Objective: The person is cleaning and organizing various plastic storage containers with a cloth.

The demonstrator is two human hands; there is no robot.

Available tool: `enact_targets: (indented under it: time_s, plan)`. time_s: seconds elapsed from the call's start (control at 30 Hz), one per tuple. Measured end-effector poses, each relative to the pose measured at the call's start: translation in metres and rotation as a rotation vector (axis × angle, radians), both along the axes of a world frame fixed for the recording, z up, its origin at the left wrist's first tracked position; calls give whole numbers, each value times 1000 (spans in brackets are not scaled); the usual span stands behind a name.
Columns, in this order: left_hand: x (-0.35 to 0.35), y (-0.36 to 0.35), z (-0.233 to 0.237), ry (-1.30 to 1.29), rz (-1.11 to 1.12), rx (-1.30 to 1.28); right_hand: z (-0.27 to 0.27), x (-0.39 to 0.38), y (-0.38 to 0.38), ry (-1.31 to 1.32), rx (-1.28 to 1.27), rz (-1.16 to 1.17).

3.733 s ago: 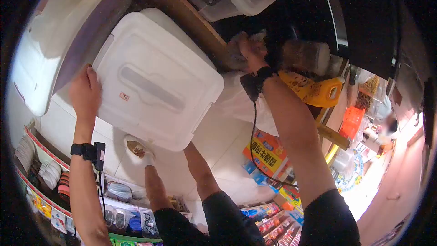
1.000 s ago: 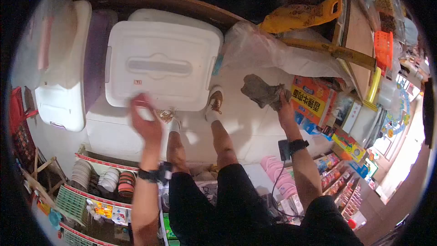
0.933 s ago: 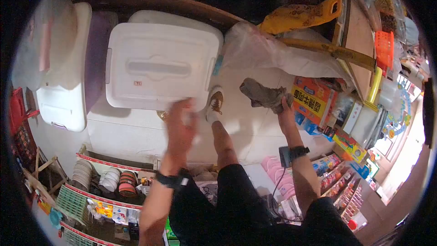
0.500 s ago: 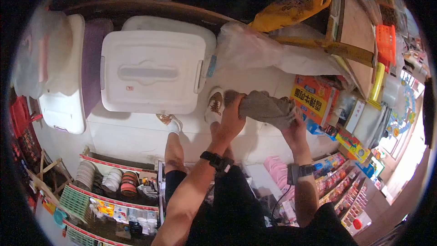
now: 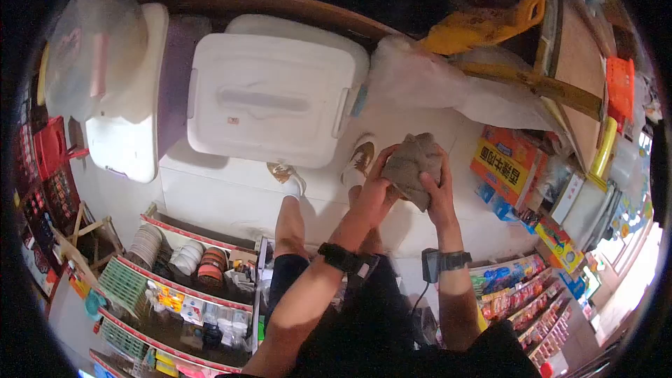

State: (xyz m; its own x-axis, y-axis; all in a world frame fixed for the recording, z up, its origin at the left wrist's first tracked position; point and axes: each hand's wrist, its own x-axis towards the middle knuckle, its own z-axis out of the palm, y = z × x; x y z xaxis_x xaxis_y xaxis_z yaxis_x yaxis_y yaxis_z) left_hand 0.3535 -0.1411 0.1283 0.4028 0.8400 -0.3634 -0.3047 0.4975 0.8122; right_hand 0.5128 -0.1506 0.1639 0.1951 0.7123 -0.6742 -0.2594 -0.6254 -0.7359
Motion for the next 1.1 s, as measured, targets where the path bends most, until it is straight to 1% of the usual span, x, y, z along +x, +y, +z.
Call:
enact_targets:
  time_s: [0.07, 0.1, 0.17, 0.2, 0.27, 0.3, 0.33, 0.37, 0.4, 0.43, 0.47, 0.5, 0.53, 0.57, 0.6, 0.67, 0.73, 0.77, 0.83, 0.9, 0.97, 1.0, 1.03, 1.1]
  plan:
    - [-18, 4, 6, -527, 272, -873, -18, -14, 6, -303, 80, 109]
    - [-28, 6, 11, -529, 272, -871, -22, -19, 12, -304, 82, 110]
    - [-60, 9, 18, 23, 157, -335, -30, -35, 31, -464, 168, 82]
    - [-84, 8, 8, 22, 158, -333, -28, -39, 48, -465, 170, 83]
    - [-145, 1, -13, 84, 135, -65, -10, -67, 94, -611, 206, 232]
    - [-152, 2, -12, 181, 208, -36, -1, -77, 112, -613, 207, 234]
    - [-162, 6, -6, 287, 287, -8, 7, -94, 130, -728, 254, 293]
    - [-215, 26, 13, 659, 244, -172, 8, -117, 146, -844, 307, 362]
    - [-221, 24, 7, 686, 257, -104, 1, -131, 157, -845, 308, 363]
    - [-238, 32, 2, 738, 401, -130, -6, -147, 170, -868, 432, 420]
    - [-266, 40, -4, 1016, 545, 71, -12, -174, 180, -887, 557, 486]
    - [-275, 37, -10, 1045, 501, 43, -11, -188, 184, -830, 584, 478]
    - [-289, 41, -16, 1188, 518, 73, -12, -208, 188, -771, 613, 473]
    - [-307, 42, -28, 1190, 531, 65, -24, -260, 198, -775, 732, 544]
    - [-318, 43, -43, 1144, 573, 19, -26, -265, 200, -738, 749, 542]
    - [-331, 54, -56, 1098, 627, -32, -37, -315, 195, -675, 782, 591]
    - [-339, 64, -56, 614, 686, -335, -73, -345, 176, -966, 903, 893]
    - [-342, 67, -55, 613, 687, -337, -86, -353, 168, -1113, 956, 1054]
    - [-343, 74, -52, 505, 638, -420, -75, -352, 156, -1083, 965, 1045]
    - [-345, 75, -47, 546, 677, -432, -64, -343, 138, -1040, 983, 1049]
    - [-344, 77, -44, 650, 570, -311, -66, -314, 119, -1071, 1057, 1330]
    - [-347, 73, -56, 687, 548, -235, -62, -302, 113, -1082, 1060, 1336]
    - [-346, 73, -63, 676, 555, -232, -59, -290, 108, -1053, 969, 1394]
    - [-347, 69, -73, 793, 548, -60, -61, -260, 92, -1027, 801, 1463]
